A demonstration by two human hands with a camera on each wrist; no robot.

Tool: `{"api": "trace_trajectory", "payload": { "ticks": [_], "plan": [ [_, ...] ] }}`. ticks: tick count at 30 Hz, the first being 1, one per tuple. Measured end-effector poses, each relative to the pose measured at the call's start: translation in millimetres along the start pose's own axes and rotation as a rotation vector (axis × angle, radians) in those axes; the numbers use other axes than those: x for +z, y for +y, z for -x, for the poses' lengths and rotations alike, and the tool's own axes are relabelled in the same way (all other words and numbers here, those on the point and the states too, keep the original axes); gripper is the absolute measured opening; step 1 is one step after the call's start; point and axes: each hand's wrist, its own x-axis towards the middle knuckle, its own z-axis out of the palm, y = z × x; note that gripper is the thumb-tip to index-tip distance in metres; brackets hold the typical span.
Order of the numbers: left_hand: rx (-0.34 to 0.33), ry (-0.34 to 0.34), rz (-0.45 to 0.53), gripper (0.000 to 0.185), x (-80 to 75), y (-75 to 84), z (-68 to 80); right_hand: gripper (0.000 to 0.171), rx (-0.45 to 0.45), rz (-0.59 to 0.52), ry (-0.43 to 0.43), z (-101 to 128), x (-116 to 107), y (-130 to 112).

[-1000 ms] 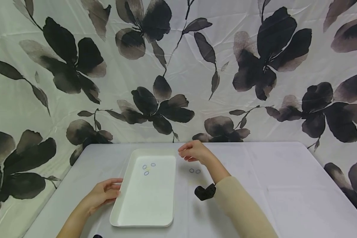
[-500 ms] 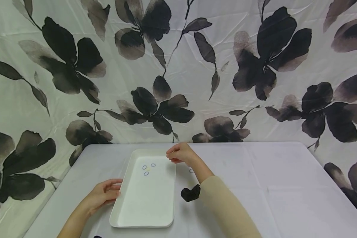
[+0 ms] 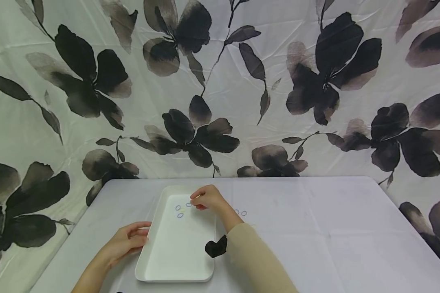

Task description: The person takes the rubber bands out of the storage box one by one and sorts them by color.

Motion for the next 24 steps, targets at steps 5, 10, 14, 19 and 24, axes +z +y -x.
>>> {"api": "trace_trajectory", "payload": {
  "ticks": [5, 10, 14, 19, 24],
  "plan": [
    [0.013, -0.010, 0.002, 0.057, -0.6, -0.6, -1.8, 0.018, -0.011, 0.008, 0.038, -3, 10, 4],
    [0.008, -0.010, -0.005, 0.057, -2.2, -0.2, -0.7, 0.016, -0.018, -0.008, 0.076, -6, 20, 10],
    [0.000, 0.001, -0.014, 0.056, -1.7, 1.2, -0.7, 0.015, -0.020, -0.011, 0.134, -9, 30, 13],
    [0.000, 0.005, -0.007, 0.055, -1.1, 0.3, -0.4, 0.016, -0.018, 0.058, 0.252, -15, 40, 20],
    [0.004, -0.006, 0.001, 0.055, -0.6, -2.0, 0.5, 0.015, -0.023, 0.195, 0.358, -16, 44, 27]
  ]
}}
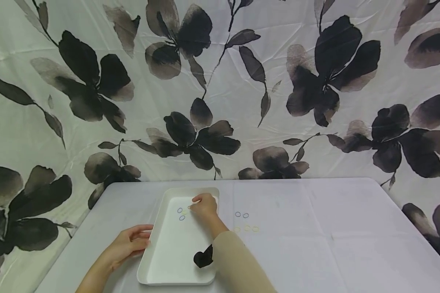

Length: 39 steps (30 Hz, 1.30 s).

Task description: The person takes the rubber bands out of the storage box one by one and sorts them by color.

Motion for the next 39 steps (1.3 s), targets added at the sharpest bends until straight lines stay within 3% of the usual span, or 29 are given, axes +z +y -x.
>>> {"api": "trace_trajectory", "payload": {
  "ticks": [8, 16, 26, 39],
  "plan": [
    [0.019, -0.031, 0.008, 0.057, -1.4, -3.0, -1.5, 0.010, -0.054, 0.115, 0.078, -6, 17, 14],
    [0.009, -0.025, 0.008, 0.056, -1.4, -3.6, -0.3, 0.003, -0.072, 0.242, 0.178, -2, 25, 9],
    [0.011, -0.017, 0.005, 0.055, -0.8, -0.3, 1.0, 0.015, -0.126, 0.254, 0.154, -1, 25, 10],
    [0.004, -0.007, -0.012, 0.055, -0.5, 1.7, -0.4, 0.009, -0.094, 0.116, 0.049, -1, 11, 8]
  ]
}}
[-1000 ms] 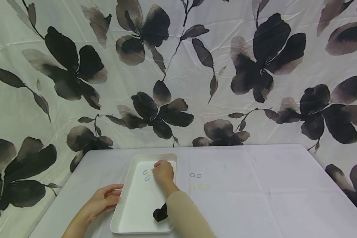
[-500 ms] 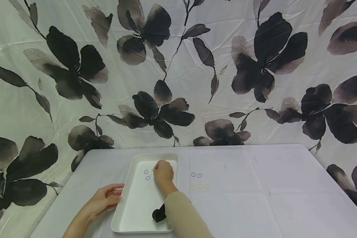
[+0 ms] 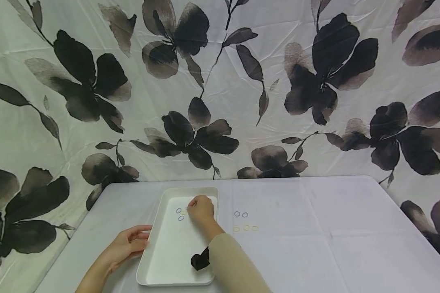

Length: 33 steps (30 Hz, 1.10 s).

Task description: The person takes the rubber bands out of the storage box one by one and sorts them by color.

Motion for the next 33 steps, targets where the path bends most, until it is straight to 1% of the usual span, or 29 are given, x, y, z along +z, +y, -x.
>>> {"api": "trace_trajectory", "payload": {
  "ticks": [5, 12, 18, 24, 33],
  "plan": [
    [0.003, -0.011, 0.001, 0.055, 0.4, -1.4, -0.5, 0.008, 0.000, -0.041, -0.071, 0, -9, 1],
    [-0.001, -0.011, 0.011, 0.055, 1.5, -0.8, -0.4, 0.007, 0.028, -0.132, -0.161, 2, -19, -8],
    [0.000, 0.005, 0.005, 0.056, 2.4, 0.2, 1.4, 0.006, 0.028, -0.134, -0.202, 2, -24, -9],
    [-0.007, 0.011, 0.004, 0.055, 2.4, -0.1, 0.9, 0.005, 0.031, -0.169, -0.239, 3, -32, -11],
    [-0.003, -0.002, 0.007, 0.056, 1.5, -0.3, 1.1, 0.006, 0.032, -0.211, -0.291, 2, -45, -10]
  ]
}}
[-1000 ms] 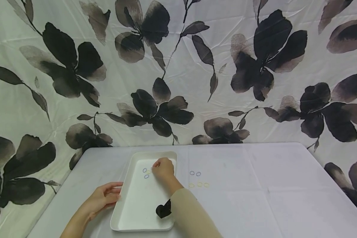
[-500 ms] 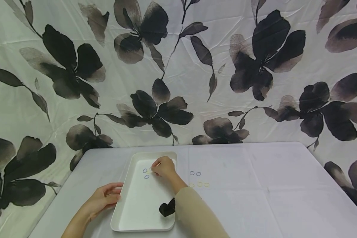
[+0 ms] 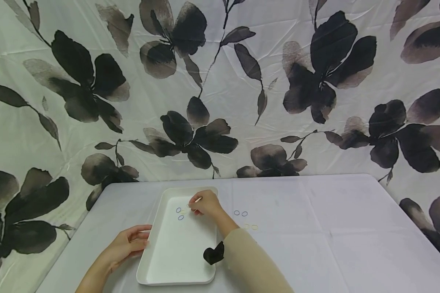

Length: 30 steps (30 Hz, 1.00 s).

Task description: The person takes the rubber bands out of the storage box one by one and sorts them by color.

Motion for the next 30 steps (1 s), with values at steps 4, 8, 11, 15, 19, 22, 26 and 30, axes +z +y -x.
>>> {"api": "trace_trajectory", "payload": {
  "ticks": [4, 8, 11, 15, 19, 22, 26, 30],
  "plan": [
    [0.001, -0.004, 0.006, 0.057, -0.3, -0.7, -1.3, 0.006, -0.009, -0.022, -0.023, 1, -5, 0],
    [-0.006, -0.001, 0.009, 0.056, -0.3, -1.3, -2.2, 0.006, -0.015, -0.030, -0.045, 4, -11, -2],
    [-0.006, -0.003, 0.009, 0.056, -0.5, -1.9, -2.1, 0.006, -0.028, -0.028, -0.057, 6, -14, -4],
    [-0.002, -0.015, 0.012, 0.057, -1.0, -2.5, -1.5, 0.005, -0.031, -0.031, -0.059, 8, -17, -5],
    [0.001, -0.023, 0.017, 0.057, -1.2, -3.4, -1.7, 0.006, -0.018, -0.051, -0.062, 9, -22, -6],
    [0.003, -0.022, 0.021, 0.057, -1.2, -3.7, -2.1, 0.006, -0.011, -0.065, -0.068, 10, -26, -6],
    [0.002, -0.021, 0.024, 0.057, -1.2, -3.3, -2.1, 0.007, -0.010, -0.086, -0.080, 12, -32, -6],
    [0.005, -0.025, 0.022, 0.057, -1.3, -2.7, -2.0, 0.008, -0.012, -0.116, -0.085, 12, -37, -4]
  ]
}}
